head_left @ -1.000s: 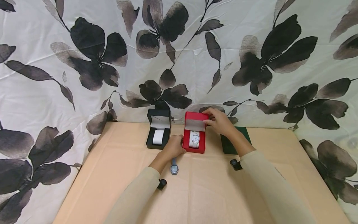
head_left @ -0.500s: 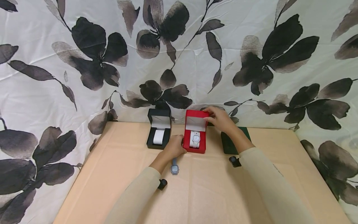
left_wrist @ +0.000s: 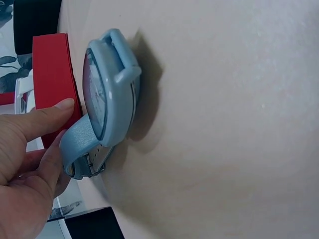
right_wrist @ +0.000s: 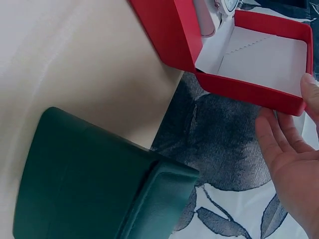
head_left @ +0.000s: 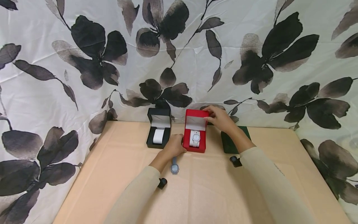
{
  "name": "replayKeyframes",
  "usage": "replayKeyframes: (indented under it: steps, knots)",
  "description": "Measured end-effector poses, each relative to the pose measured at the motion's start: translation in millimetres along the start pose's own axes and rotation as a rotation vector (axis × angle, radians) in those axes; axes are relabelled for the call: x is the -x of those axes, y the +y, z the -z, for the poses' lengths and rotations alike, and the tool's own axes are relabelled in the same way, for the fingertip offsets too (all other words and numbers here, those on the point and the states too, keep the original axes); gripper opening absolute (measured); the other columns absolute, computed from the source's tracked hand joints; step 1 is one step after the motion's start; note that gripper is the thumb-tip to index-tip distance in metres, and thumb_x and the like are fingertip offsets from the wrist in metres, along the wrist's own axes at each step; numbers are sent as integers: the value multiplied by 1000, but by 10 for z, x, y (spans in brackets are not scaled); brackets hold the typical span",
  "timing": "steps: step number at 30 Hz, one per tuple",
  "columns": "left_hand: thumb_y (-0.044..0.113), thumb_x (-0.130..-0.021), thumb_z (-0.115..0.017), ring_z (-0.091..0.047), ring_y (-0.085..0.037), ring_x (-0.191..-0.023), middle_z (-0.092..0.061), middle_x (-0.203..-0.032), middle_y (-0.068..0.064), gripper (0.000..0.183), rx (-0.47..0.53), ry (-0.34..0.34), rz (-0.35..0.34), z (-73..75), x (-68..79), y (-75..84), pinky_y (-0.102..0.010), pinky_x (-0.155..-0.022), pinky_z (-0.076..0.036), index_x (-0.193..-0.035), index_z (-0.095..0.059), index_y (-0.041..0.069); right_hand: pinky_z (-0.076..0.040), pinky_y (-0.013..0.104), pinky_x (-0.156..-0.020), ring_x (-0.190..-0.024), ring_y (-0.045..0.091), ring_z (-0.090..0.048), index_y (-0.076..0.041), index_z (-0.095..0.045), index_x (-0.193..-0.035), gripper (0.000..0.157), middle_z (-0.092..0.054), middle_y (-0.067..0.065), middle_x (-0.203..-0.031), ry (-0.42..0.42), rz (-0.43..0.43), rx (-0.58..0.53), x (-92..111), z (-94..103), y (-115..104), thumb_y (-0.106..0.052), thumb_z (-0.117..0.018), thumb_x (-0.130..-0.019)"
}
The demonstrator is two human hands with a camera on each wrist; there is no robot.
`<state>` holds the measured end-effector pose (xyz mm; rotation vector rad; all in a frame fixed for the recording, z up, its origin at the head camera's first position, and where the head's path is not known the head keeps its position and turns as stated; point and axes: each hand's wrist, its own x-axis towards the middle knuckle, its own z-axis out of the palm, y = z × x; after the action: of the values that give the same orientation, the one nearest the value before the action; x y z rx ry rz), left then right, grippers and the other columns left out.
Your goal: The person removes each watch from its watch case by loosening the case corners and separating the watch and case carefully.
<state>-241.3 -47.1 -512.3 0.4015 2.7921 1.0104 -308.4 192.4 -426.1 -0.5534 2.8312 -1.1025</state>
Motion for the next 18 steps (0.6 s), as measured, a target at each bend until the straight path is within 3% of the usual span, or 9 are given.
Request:
replayKeyframes:
  steps: [14,18]
  knots:
    - [4,-77,-88,-58,-16,-77,-70,-90,-7,38,48,3,-15,25,69,-8,-25,-66,-52,-109,-69,-2,-54,54,-103,-123,40,-61,-6,-54,-147,53,-56,22,-138,-8,37,19,142,12,-73,-12,-71,-97]
    - [7,-78,-89,-61,-19,-83,-72,-101,-12,53,82,-3,1,42,98,13,-26,-70,-55,-124,-65,-5,-52,55,-106,-124,39,-60,-7,-54,-147,54,-53,21,-141,16,29,2,245,29,-92,-14,-73,-97]
